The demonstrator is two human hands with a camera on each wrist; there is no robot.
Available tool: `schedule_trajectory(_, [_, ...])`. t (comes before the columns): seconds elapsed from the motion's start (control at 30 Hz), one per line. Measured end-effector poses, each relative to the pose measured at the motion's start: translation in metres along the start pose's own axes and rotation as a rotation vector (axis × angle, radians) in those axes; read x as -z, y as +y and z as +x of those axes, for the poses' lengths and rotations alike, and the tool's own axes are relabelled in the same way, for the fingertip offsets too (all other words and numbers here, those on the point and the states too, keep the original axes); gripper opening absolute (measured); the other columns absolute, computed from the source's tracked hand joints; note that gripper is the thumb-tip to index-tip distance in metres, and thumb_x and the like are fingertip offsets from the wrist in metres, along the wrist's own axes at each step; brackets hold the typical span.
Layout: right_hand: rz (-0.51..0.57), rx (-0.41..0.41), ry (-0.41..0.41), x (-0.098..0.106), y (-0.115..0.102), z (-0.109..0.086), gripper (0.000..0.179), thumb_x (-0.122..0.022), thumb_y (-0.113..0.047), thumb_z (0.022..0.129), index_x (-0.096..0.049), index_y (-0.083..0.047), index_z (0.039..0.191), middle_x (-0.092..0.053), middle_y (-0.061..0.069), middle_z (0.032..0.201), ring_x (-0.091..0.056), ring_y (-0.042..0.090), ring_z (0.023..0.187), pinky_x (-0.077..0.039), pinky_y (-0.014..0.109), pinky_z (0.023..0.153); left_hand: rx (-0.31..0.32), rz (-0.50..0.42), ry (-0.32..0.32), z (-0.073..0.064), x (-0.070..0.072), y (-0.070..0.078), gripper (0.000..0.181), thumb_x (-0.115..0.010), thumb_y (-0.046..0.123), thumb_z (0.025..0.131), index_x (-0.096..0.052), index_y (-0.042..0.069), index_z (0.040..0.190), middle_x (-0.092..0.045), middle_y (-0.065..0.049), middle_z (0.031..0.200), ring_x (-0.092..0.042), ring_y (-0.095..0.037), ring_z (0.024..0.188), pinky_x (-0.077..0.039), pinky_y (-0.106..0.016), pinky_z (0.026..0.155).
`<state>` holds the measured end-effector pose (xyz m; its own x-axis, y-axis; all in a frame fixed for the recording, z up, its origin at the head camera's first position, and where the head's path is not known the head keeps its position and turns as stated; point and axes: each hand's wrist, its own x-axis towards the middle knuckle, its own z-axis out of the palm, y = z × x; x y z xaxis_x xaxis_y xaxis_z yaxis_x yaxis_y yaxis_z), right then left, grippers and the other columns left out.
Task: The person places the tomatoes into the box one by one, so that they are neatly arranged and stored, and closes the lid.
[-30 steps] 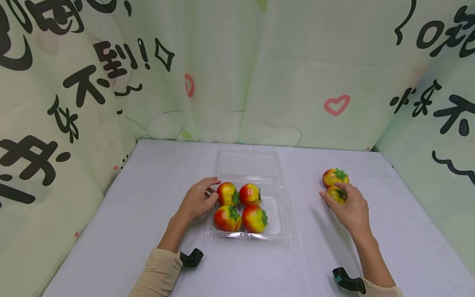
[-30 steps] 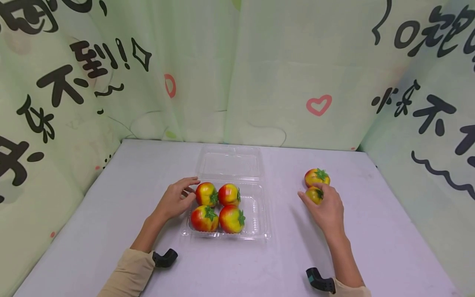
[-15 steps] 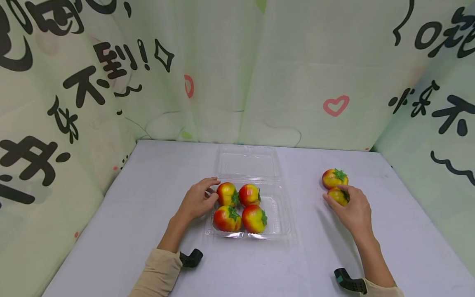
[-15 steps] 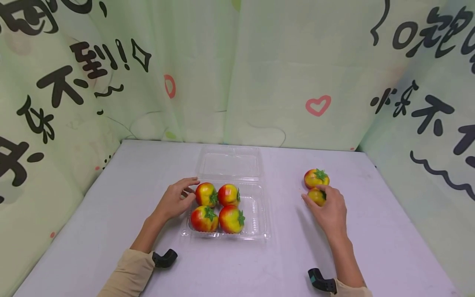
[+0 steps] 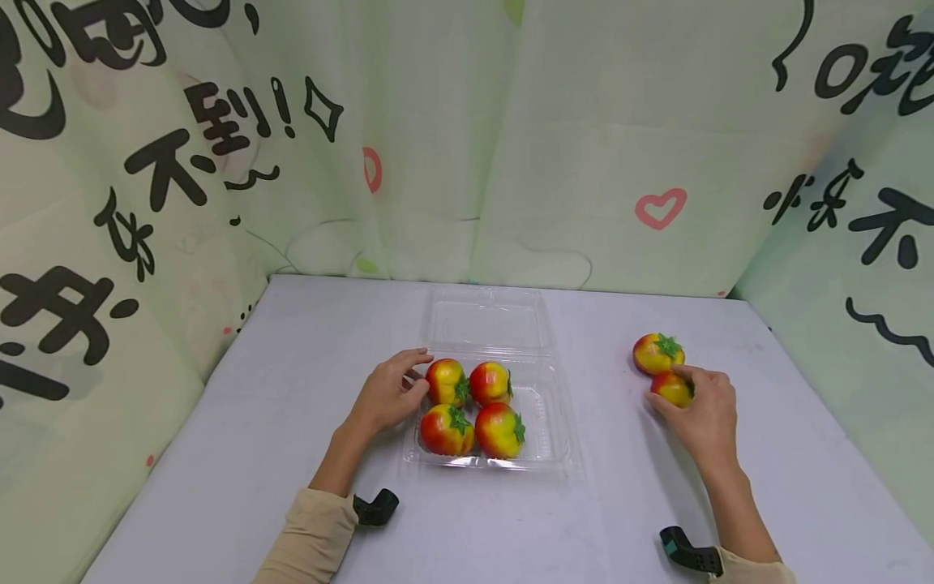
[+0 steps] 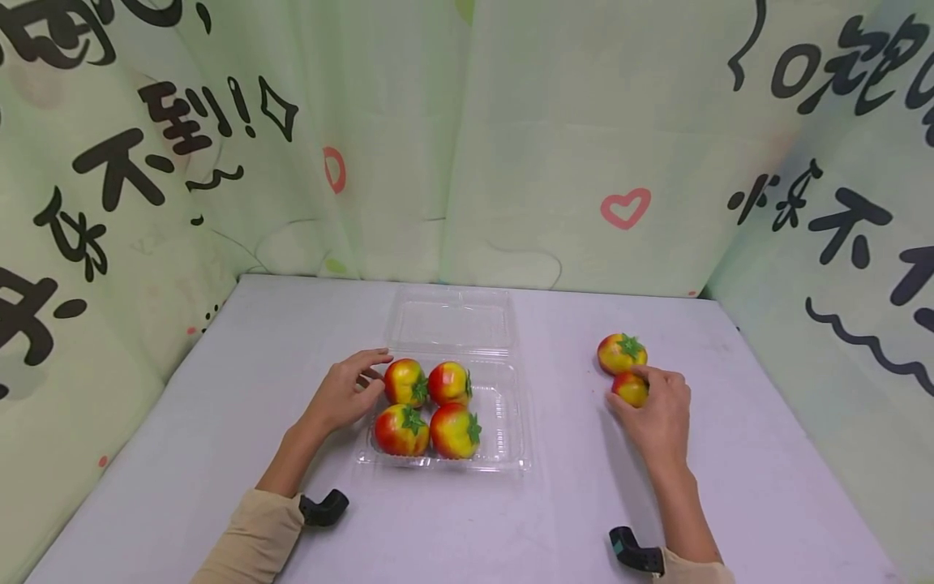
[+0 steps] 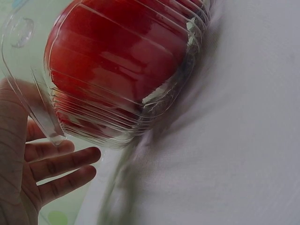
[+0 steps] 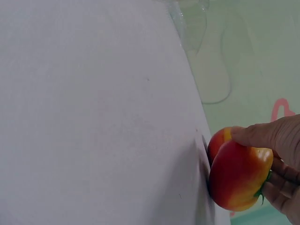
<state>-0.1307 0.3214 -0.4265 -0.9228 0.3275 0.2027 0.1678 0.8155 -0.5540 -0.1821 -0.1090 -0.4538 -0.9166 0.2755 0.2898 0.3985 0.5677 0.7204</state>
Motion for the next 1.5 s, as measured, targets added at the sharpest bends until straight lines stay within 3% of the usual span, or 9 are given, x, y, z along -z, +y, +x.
schedule_trajectory(0.37, [0.004, -0.059, -0.015, 0.002, 0.005, 0.001, 0.062, -0.078, -0.017, 0.088, -0.050, 0.009, 0.137, -0.047, 0.035, 0.137, -0.036, 0.052, 0.128, -0.035, 0.068, 0.107, 0.002, 0.000, -0.001, 0.000, 0.001, 0.001, 0.042, -0.063, 0.011, 0.089, -0.068, 0.001, 0.129, -0.062, -0.017, 0.140, -0.072, -0.028, 0.098, -0.062, -0.040, 0.086])
schedule_trajectory(0.9, [0.063, -0.125, 0.009, 0.000, 0.008, -0.002, 0.065, -0.073, -0.023, 0.092, -0.046, 0.007, 0.143, -0.048, 0.032, 0.137, -0.039, 0.049, 0.126, -0.042, 0.066, 0.105, -0.001, 0.013, 0.000, 0.000, 0.001, 0.001, 0.042, -0.063, 0.011, 0.089, -0.068, 0.000, 0.129, -0.063, -0.017, 0.139, -0.072, -0.028, 0.098, -0.062, -0.040, 0.086])
schedule_trajectory(1.5, [0.085, -0.096, 0.022, 0.002, -0.012, -0.009, 0.065, -0.075, -0.024, 0.091, -0.046, 0.006, 0.141, -0.050, 0.031, 0.137, -0.042, 0.047, 0.126, -0.042, 0.065, 0.105, -0.006, 0.007, -0.002, 0.000, 0.002, 0.002, 0.042, -0.063, 0.011, 0.089, -0.068, 0.000, 0.129, -0.063, -0.017, 0.139, -0.072, -0.028, 0.098, -0.062, -0.040, 0.087])
